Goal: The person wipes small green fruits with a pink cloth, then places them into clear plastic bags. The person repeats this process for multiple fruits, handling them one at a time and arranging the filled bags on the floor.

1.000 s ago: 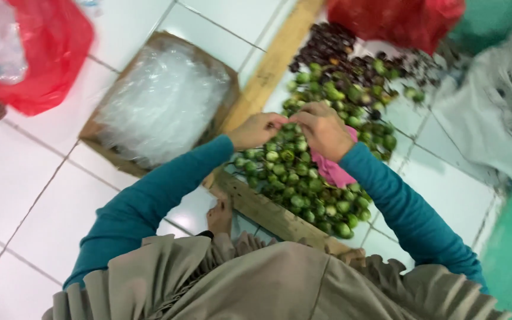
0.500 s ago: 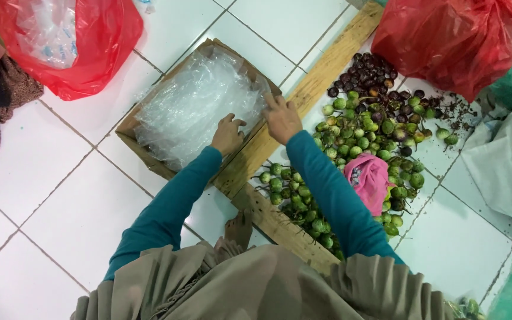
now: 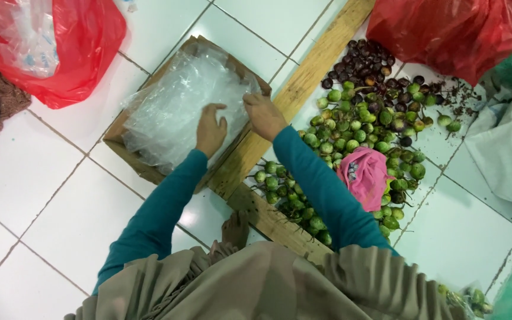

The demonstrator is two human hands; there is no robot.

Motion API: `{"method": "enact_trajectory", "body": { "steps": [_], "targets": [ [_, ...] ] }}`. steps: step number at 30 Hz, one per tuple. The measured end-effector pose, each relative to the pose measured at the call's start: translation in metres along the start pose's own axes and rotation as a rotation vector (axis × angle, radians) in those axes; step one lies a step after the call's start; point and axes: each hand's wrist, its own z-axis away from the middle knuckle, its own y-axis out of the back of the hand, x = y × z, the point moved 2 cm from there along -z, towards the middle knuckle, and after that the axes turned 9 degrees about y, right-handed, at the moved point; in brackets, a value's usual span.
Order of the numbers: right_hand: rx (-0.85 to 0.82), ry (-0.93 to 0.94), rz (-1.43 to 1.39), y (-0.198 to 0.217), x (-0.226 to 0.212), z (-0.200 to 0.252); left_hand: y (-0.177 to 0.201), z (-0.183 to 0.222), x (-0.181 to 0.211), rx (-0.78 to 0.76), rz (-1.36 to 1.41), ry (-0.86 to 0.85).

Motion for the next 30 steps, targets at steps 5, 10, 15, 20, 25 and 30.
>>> {"method": "enact_trajectory", "body": {
  "steps": [5,10,15,20,25,30],
  "targets": [
    [0.432,0.090,-0.306,0.085,0.045,0.052,0.004,-0.001,0.011,0.016,0.041,-0.081],
    [0.583,0.040,-0.399,0.179,0.053,0.127,-0.007,0.006,0.021,0.007,0.034,-0.160],
    [0.626,-0.262,-0.809,0.222,0.050,0.208,-0.019,0.008,0.058,-0.039,0.044,-0.318],
    [0.586,-0.472,-1.009,0.165,0.047,0.253,-0.061,0.012,0.071,-0.142,0.049,-0.325],
    [0.539,-0.580,-1.117,0.114,0.025,0.251,-0.114,0.031,0.077,-0.211,-0.021,-0.424],
    [0.351,-0.537,-1.005,0.128,0.022,0.241,-0.158,0.030,0.082,-0.303,-0.126,-0.472]
  ]
}}
